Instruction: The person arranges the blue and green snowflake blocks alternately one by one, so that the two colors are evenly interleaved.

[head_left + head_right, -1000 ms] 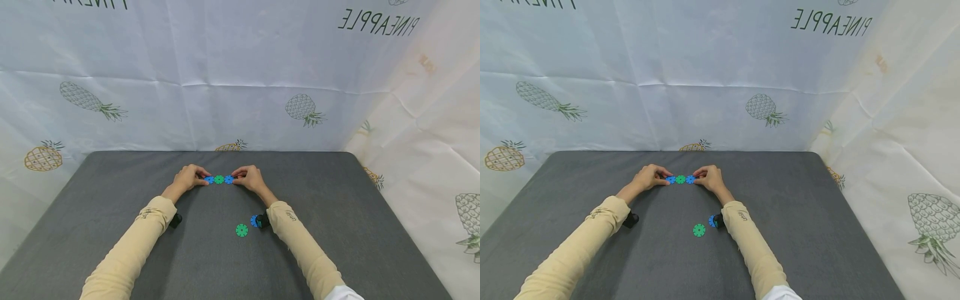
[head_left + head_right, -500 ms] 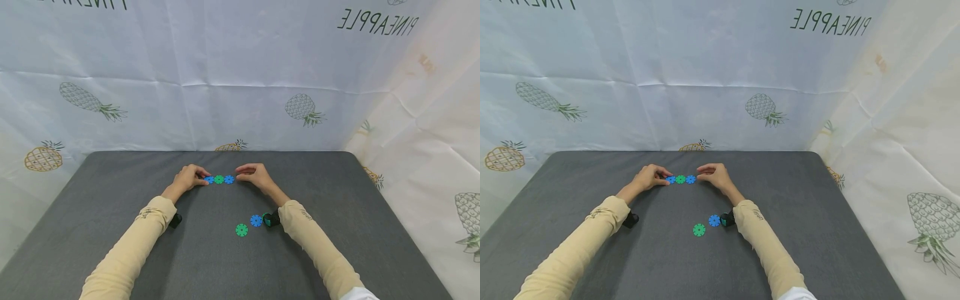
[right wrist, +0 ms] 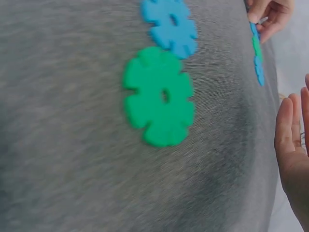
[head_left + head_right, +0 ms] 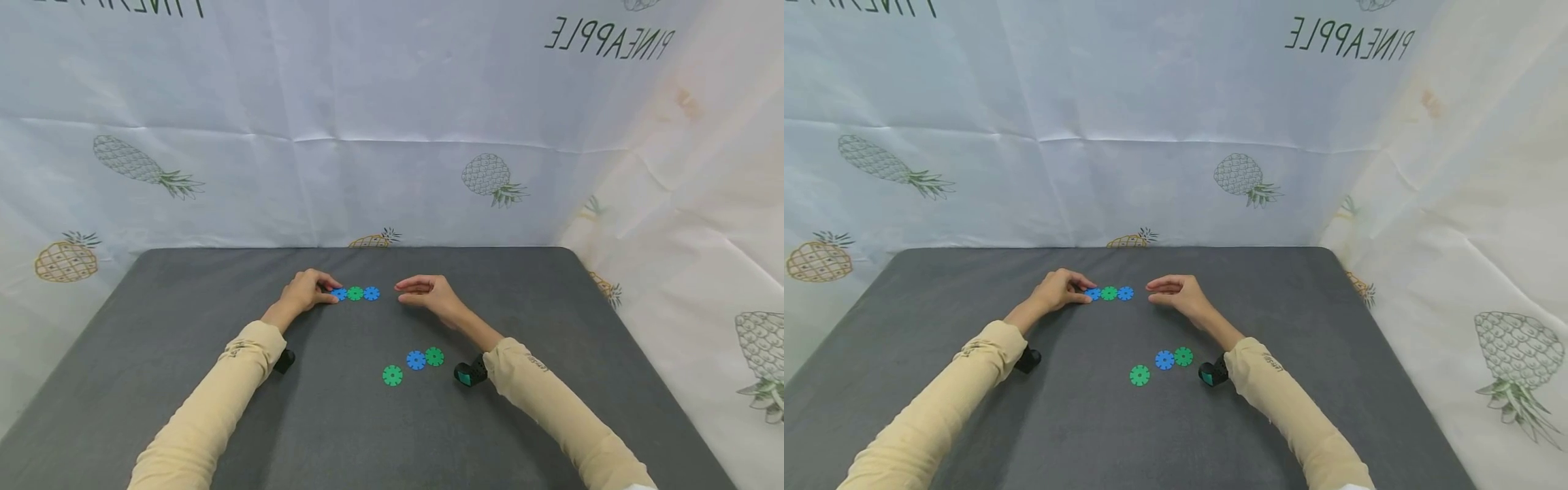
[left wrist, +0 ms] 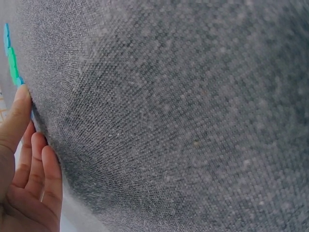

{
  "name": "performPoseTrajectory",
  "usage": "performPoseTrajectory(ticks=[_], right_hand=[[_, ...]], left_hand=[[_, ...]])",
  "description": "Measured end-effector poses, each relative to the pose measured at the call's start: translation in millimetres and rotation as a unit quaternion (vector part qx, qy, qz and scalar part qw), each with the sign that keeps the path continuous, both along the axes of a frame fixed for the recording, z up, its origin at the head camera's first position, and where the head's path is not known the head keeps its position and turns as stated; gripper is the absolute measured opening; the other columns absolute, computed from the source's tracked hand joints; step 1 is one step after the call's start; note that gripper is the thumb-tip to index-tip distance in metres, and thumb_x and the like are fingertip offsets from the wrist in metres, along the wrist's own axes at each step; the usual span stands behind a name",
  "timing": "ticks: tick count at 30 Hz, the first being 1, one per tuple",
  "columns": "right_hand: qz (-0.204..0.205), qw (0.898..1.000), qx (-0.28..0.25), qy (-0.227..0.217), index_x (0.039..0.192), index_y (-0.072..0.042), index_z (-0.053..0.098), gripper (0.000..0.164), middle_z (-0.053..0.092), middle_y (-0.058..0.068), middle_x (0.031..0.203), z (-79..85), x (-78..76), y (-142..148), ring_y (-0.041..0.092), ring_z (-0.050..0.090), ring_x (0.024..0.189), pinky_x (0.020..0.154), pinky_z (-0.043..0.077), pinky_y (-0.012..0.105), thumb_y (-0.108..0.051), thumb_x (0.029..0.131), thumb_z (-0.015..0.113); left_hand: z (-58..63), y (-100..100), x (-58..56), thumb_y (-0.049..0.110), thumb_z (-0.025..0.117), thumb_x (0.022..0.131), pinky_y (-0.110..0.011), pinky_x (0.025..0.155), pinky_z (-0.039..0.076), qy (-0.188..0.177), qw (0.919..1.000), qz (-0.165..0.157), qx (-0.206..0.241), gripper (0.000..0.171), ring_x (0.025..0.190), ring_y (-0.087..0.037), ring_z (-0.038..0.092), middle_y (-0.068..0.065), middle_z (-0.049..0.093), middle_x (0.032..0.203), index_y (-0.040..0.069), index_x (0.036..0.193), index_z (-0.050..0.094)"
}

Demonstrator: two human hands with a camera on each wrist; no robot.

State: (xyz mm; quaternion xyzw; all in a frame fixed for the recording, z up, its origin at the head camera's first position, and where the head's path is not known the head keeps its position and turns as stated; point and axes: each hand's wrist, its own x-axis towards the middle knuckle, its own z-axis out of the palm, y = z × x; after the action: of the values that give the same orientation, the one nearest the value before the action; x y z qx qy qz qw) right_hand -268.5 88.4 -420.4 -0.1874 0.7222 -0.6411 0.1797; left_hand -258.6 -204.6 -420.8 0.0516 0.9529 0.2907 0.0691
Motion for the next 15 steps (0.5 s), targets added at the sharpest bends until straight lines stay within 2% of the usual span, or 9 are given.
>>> performPoseTrajectory(ticks=[12, 15], right_hand=[[0.033, 0.999, 0.011, -0.019, 0.117, 0.007, 0.063, 0.032, 0.061, 0.026, 0.121, -6.5, 20.5, 16.0, 0.013, 0.066, 0.099, 0.086, 0.052, 0.037, -0.003, 0.087, 0.069], [0.038, 0.999, 0.013, -0.022, 0.118, 0.008, 0.063, 0.033, 0.061, 0.026, 0.120, -7.7, 24.5, 19.2, 0.018, 0.065, 0.102, 0.085, 0.052, 0.035, -0.003, 0.087, 0.069]], left_hand=[[2.7, 1.6, 2.0, 0.021, 0.077, 0.083, -0.040, 0.070, 0.046, 0.004, 1.0000, 0.000, 0.006, 0.031, 0.084, -0.021, 0.060, -0.006, 0.067, 0.103, 0.011, 0.112, 0.073], [1.8, 1.2, 1.1, 0.022, 0.077, 0.083, -0.040, 0.069, 0.047, 0.002, 1.0000, -0.001, 0.005, 0.032, 0.084, -0.021, 0.060, -0.006, 0.067, 0.104, 0.012, 0.113, 0.073]])
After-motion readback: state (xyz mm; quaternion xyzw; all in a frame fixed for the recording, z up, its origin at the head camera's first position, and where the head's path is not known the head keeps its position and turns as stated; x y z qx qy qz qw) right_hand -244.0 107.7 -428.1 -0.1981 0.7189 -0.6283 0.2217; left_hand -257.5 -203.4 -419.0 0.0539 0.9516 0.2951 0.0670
